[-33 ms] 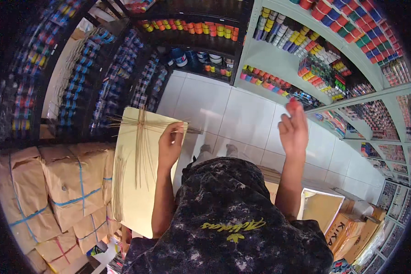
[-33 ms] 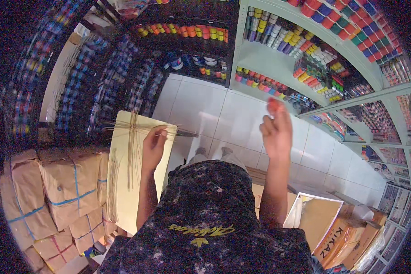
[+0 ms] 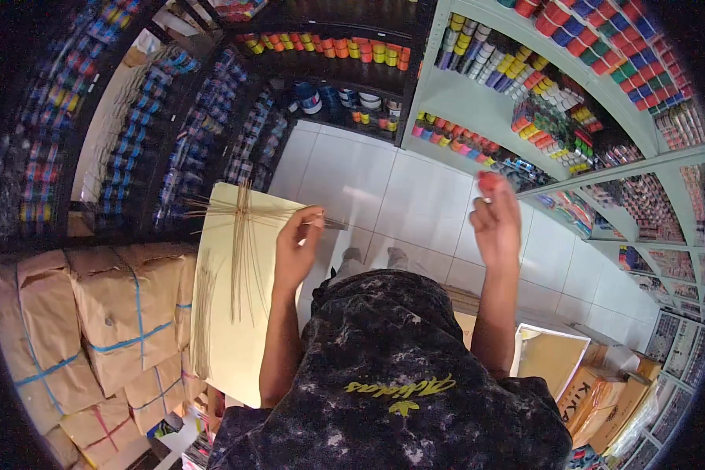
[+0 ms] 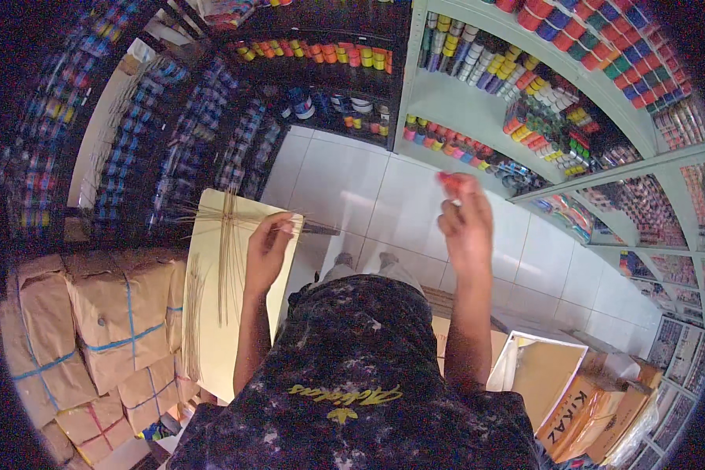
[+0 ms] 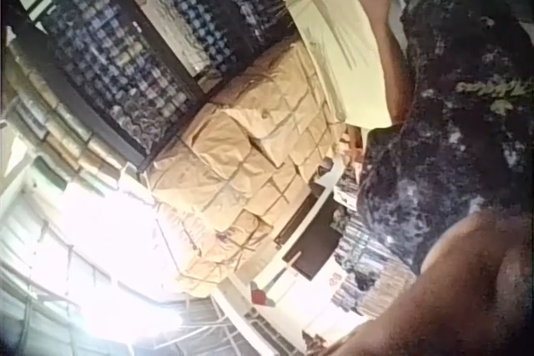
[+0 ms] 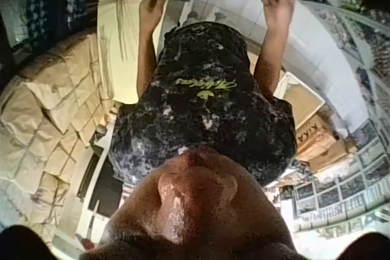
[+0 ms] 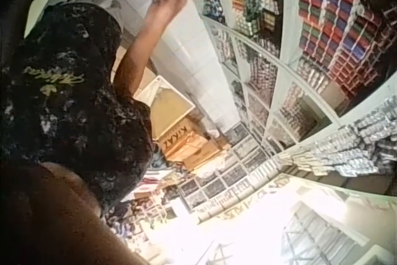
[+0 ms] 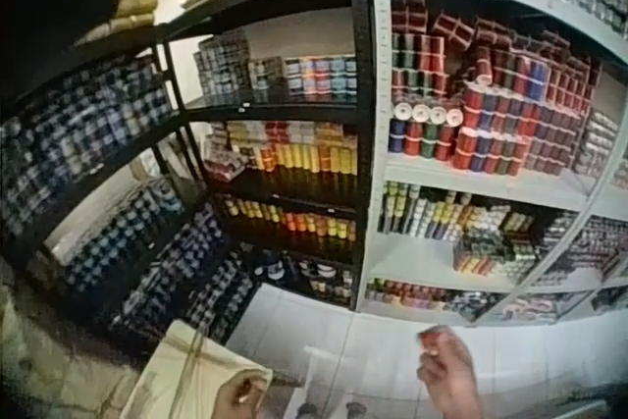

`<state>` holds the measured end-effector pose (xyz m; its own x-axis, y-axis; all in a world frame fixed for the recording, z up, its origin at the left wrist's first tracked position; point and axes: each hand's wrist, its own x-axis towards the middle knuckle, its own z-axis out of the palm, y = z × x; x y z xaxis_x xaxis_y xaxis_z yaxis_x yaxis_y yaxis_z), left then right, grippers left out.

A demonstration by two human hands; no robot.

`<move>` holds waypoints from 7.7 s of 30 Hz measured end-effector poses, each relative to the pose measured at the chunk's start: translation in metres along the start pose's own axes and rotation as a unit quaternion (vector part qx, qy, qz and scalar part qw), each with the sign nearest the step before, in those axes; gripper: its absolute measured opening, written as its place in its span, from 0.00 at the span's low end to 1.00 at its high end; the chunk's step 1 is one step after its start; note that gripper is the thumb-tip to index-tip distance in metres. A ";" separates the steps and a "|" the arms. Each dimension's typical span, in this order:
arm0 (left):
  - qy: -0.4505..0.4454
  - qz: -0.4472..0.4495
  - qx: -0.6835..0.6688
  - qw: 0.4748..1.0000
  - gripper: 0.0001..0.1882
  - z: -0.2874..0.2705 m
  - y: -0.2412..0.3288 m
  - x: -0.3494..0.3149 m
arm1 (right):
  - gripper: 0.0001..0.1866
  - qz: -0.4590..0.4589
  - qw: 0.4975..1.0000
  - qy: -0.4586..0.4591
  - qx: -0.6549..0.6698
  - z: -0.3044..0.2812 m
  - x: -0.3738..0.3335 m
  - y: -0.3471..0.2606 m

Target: Assembling a kite frame by tying thin bamboo sticks together with thread.

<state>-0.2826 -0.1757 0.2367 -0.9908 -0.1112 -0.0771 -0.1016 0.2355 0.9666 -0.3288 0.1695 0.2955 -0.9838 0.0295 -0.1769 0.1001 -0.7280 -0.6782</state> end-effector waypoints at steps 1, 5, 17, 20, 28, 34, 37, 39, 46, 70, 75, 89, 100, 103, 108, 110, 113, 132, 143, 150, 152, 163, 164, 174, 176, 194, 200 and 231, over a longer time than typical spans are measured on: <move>-0.030 0.014 -0.035 0.999 0.15 0.008 0.011 0.000 | 0.14 0.029 0.987 -0.003 -0.159 0.006 -0.001 0.009; -0.113 0.019 -0.074 0.991 0.21 0.044 0.092 -0.004 | 0.13 0.042 0.922 -0.124 -0.366 0.017 -0.002 0.054; -0.126 -0.067 -0.132 0.981 0.12 0.040 0.085 0.008 | 0.10 -0.050 0.815 -0.230 -0.530 0.036 -0.008 0.034; -0.119 -0.108 -0.100 0.982 0.13 0.025 0.086 0.014 | 0.07 -0.113 0.815 -0.200 -0.532 0.021 -0.003 0.029; 0.045 -0.083 -0.098 0.991 0.15 -0.040 0.071 0.021 | 0.06 -0.137 0.927 0.127 -0.326 -0.026 0.024 0.005; 0.118 -0.080 -0.093 0.985 0.15 -0.072 0.073 0.013 | 0.10 -0.177 0.882 0.166 -0.403 -0.079 0.054 0.000; 0.093 -0.102 -0.083 0.987 0.15 -0.057 0.079 0.011 | 0.13 -0.197 0.780 0.086 -0.587 -0.102 0.059 0.006; 0.049 -0.080 -0.084 0.992 0.14 -0.039 0.080 0.012 | 0.16 -0.174 0.710 0.026 -0.682 -0.102 0.057 0.012; -0.131 -0.099 -0.099 0.981 0.12 0.034 0.089 0.011 | 0.22 -0.044 0.905 -0.154 -0.394 -0.013 0.031 0.052; 0.153 -0.031 -0.038 0.987 0.13 -0.088 0.066 -0.003 | 0.07 -0.057 0.759 0.085 -0.644 -0.091 0.021 0.002; 0.172 -0.026 -0.080 0.981 0.14 -0.104 0.066 -0.005 | 0.06 -0.074 0.714 0.093 -0.689 -0.115 0.019 0.002; -0.147 -0.051 -0.157 0.975 0.13 -0.028 0.111 -0.005 | 0.10 0.157 0.888 -0.284 -0.325 0.085 -0.020 0.112; 0.143 0.190 -0.562 0.792 0.15 -0.241 0.069 -0.020 | 0.11 -0.031 0.844 -0.117 -0.523 -0.110 0.013 0.151; 0.185 0.227 -0.569 0.769 0.15 -0.260 0.064 -0.034 | 0.07 0.019 0.763 -0.036 -0.645 -0.183 0.011 0.157; 0.203 0.144 -0.481 0.841 0.14 -0.228 0.062 -0.031 | 0.18 -0.002 0.654 0.061 -0.754 -0.239 0.009 0.155; 0.276 0.057 -0.410 0.867 0.16 -0.183 0.058 -0.015 | 0.27 -0.078 0.647 0.058 -0.756 -0.230 0.016 0.151; 0.149 -0.057 -0.270 0.950 0.16 -0.090 0.076 -0.006 | 0.23 -0.104 0.801 0.015 -0.589 -0.148 0.031 0.136; -0.137 -0.133 -0.142 0.971 0.15 -0.024 0.053 0.012 | 0.11 0.206 0.931 -0.228 -0.194 0.035 -0.001 0.079; 0.123 -0.146 -0.213 0.958 0.17 -0.125 0.046 -0.001 | 0.08 -0.036 0.998 0.038 -0.046 -0.029 0.029 0.018; 0.099 -0.105 -0.166 0.976 0.17 -0.111 0.046 0.006 | 0.07 -0.103 0.902 0.027 -0.419 -0.053 0.045 0.024; 0.166 -0.069 -0.159 0.971 0.16 -0.092 0.053 0.009 | 0.09 0.037 0.726 -0.092 -0.681 -0.079 0.049 0.021; -0.096 -0.026 -0.112 0.989 0.13 0.001 0.100 0.005 | 0.22 0.033 0.917 -0.211 -0.336 0.069 0.003 0.091; -0.100 0.027 -0.076 0.992 0.13 0.005 0.102 0.006 | 0.23 0.089 0.937 -0.234 -0.243 0.077 -0.001 0.093; -0.115 -0.016 -0.170 0.979 0.13 -0.023 0.085 0.010 | 0.13 0.060 0.907 -0.265 -0.323 0.070 -0.007 0.067; -0.100 -0.039 -0.187 0.977 0.13 -0.026 0.079 0.006 | 0.12 0.068 0.923 -0.222 -0.306 0.063 -0.008 0.063; 0.053 -0.031 -0.234 0.970 0.16 -0.064 0.071 -0.003 | 0.16 -0.119 0.738 -0.081 -0.660 -0.001 0.023 0.046; -0.123 -0.027 -0.247 0.961 0.13 -0.018 0.097 -0.002 | 0.20 -0.023 0.908 -0.221 -0.356 0.062 0.006 0.082; -0.239 -0.096 -0.206 0.944 0.28 -0.001 0.079 -0.014 | 0.05 0.085 0.825 -0.258 -0.495 0.077 -0.012 0.115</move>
<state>-0.2772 -0.1567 0.3144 -0.8949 0.3579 -0.2665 -0.3371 -0.1510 0.9293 -0.3167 0.0326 0.2740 -0.8500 -0.4968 -0.1751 0.0635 0.2333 -0.9703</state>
